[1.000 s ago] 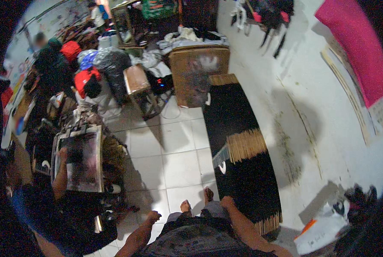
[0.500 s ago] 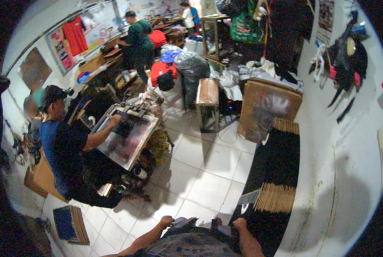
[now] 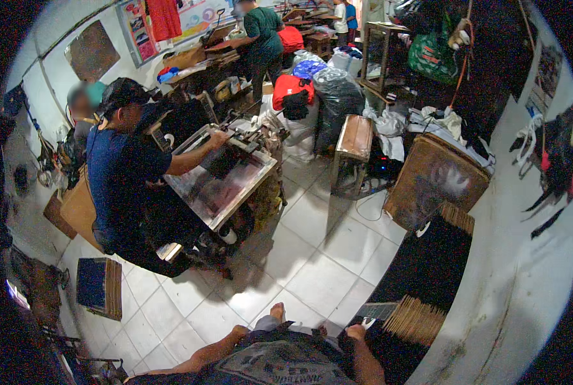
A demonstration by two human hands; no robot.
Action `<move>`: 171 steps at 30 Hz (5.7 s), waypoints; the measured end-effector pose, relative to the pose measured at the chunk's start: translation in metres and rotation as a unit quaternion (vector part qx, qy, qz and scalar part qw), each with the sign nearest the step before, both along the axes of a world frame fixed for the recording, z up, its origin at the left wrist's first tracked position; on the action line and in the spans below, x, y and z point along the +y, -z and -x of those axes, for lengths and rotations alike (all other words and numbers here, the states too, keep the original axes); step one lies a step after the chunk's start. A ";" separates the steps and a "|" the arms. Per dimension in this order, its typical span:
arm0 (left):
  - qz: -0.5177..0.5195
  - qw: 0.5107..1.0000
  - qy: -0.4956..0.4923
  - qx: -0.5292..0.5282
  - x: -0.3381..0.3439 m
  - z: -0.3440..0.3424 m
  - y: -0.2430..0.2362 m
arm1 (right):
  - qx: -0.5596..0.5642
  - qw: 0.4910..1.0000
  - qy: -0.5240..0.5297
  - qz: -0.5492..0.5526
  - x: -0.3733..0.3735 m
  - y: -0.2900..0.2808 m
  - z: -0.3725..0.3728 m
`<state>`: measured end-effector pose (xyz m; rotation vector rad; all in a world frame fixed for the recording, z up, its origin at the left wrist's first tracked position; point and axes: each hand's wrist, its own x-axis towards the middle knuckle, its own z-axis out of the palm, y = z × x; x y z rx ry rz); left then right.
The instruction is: The person assists a coworker by taking printed black t-shirts from a screen printing press and stacking them on a nearby pile. The coworker operates the press while the camera wearer handles the finished garments.
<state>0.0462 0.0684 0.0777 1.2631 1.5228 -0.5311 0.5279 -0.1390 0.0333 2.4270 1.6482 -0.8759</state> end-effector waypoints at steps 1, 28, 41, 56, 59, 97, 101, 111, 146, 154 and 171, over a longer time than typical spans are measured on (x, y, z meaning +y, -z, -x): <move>-0.056 0.993 0.075 -0.067 0.005 0.001 -0.002 | 0.094 0.990 0.102 0.013 0.002 -0.005 0.006; -0.057 0.984 0.171 -0.008 0.084 -0.009 0.000 | 0.019 0.985 0.017 0.172 0.015 0.027 0.052; -0.066 0.983 0.168 -0.042 0.068 0.010 0.049 | 0.006 0.992 0.122 0.036 0.048 -0.010 0.040; -0.012 0.999 0.053 0.001 0.066 0.001 0.010 | 0.386 0.787 0.477 -0.057 0.037 0.068 0.016; -0.056 0.988 0.144 -0.007 0.069 0.002 0.017 | 0.246 0.816 0.518 0.069 0.043 0.061 0.021; -0.277 0.551 -0.672 -0.411 0.382 0.262 -0.214 | 0.772 0.477 0.419 0.002 0.721 -0.220 0.429; -0.187 0.543 -0.642 -0.508 0.378 0.243 -0.235 | 0.817 0.455 0.355 -0.006 0.715 -0.237 0.399; -0.161 0.621 -0.532 -0.553 0.219 0.073 -0.296 | 0.796 0.458 0.342 -0.198 0.456 -0.301 0.187; 0.197 0.632 -0.280 -0.695 0.131 -0.080 -0.342 | 0.323 0.724 0.475 -0.382 0.088 -0.448 0.059; 0.223 0.635 -0.284 -0.683 0.161 -0.076 -0.306 | 0.496 0.510 0.535 -0.456 0.224 -0.459 0.074; 0.342 0.877 -0.119 -0.316 0.220 -0.169 -0.178 | 0.048 0.670 0.506 -0.541 0.293 -0.387 -0.032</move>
